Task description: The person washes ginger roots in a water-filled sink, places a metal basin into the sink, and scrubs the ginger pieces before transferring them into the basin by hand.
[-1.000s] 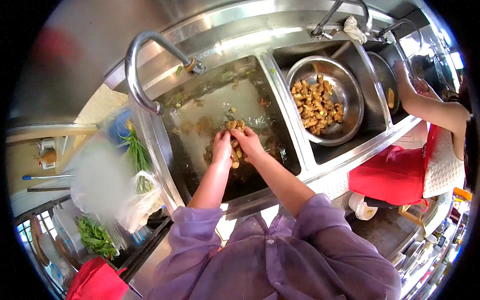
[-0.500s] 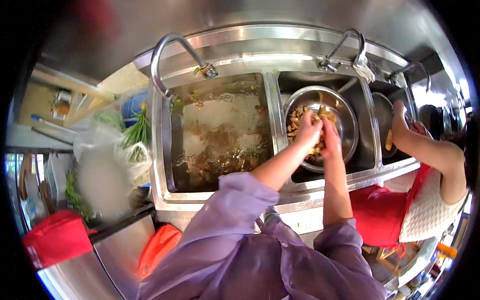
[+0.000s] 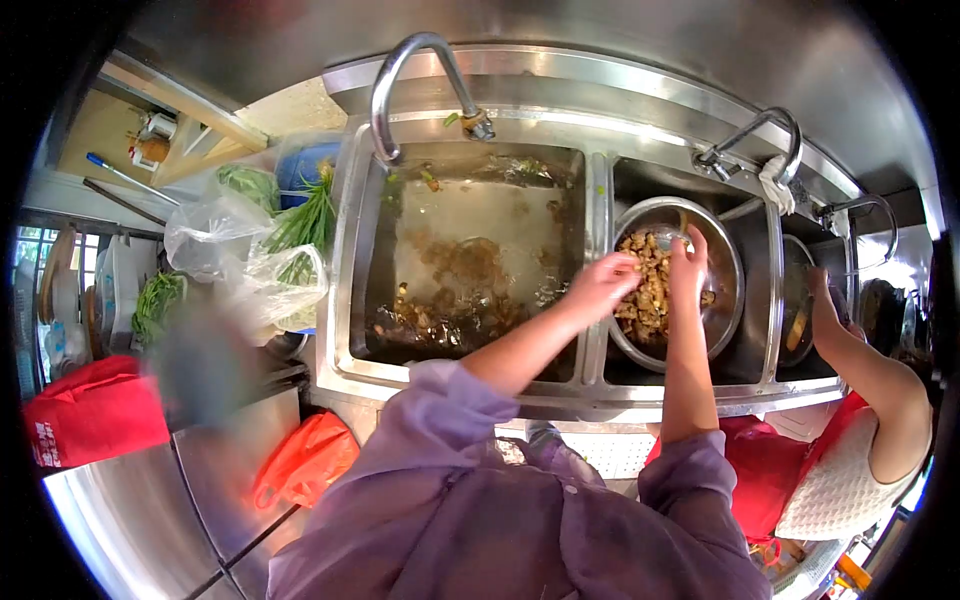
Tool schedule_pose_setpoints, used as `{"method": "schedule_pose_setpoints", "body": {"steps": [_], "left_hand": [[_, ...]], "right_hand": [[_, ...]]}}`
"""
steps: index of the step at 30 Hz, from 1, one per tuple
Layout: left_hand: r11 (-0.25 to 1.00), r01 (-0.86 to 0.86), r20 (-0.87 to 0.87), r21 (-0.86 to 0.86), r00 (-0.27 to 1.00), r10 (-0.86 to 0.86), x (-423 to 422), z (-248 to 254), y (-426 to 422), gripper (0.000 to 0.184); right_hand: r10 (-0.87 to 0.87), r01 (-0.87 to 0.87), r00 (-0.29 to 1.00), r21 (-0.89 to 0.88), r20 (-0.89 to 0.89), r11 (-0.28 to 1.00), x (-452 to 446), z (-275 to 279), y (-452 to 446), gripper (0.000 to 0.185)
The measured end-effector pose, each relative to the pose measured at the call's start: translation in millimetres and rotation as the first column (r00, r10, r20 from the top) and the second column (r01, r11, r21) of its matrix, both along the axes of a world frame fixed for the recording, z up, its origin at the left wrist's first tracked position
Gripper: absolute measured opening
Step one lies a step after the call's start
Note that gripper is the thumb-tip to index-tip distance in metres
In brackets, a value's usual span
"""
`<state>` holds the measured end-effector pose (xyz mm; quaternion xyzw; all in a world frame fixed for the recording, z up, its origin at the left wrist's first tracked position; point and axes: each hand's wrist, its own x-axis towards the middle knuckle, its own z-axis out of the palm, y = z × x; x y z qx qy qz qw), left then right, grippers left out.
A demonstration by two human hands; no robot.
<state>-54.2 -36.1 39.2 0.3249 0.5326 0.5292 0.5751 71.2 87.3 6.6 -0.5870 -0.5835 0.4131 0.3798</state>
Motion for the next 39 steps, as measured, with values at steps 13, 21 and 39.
{"method": "schedule_pose_setpoints", "body": {"steps": [13, 21, 39], "left_hand": [[0.534, -0.416, -0.653, -0.736, 0.645, -0.396, -248.2, -209.6, -184.0, 0.040], [0.519, -0.072, -0.166, -0.852, 0.977, -0.136, -212.4, -315.1, -225.4, 0.048], [0.759, -0.175, 0.621, -0.627, 0.476, 0.623, -170.2, -163.6, -131.3, 0.036]], "right_hand": [[0.840, -0.133, -0.067, -0.839, 0.539, 0.528, -164.9, -182.1, -83.0, 0.042], [0.719, -0.042, 0.684, -0.976, 0.128, 0.214, -166.8, -198.9, -170.6, 0.066], [0.508, -0.222, 0.780, -0.598, 0.364, 0.770, -250.9, -66.4, -214.3, 0.044]]}}
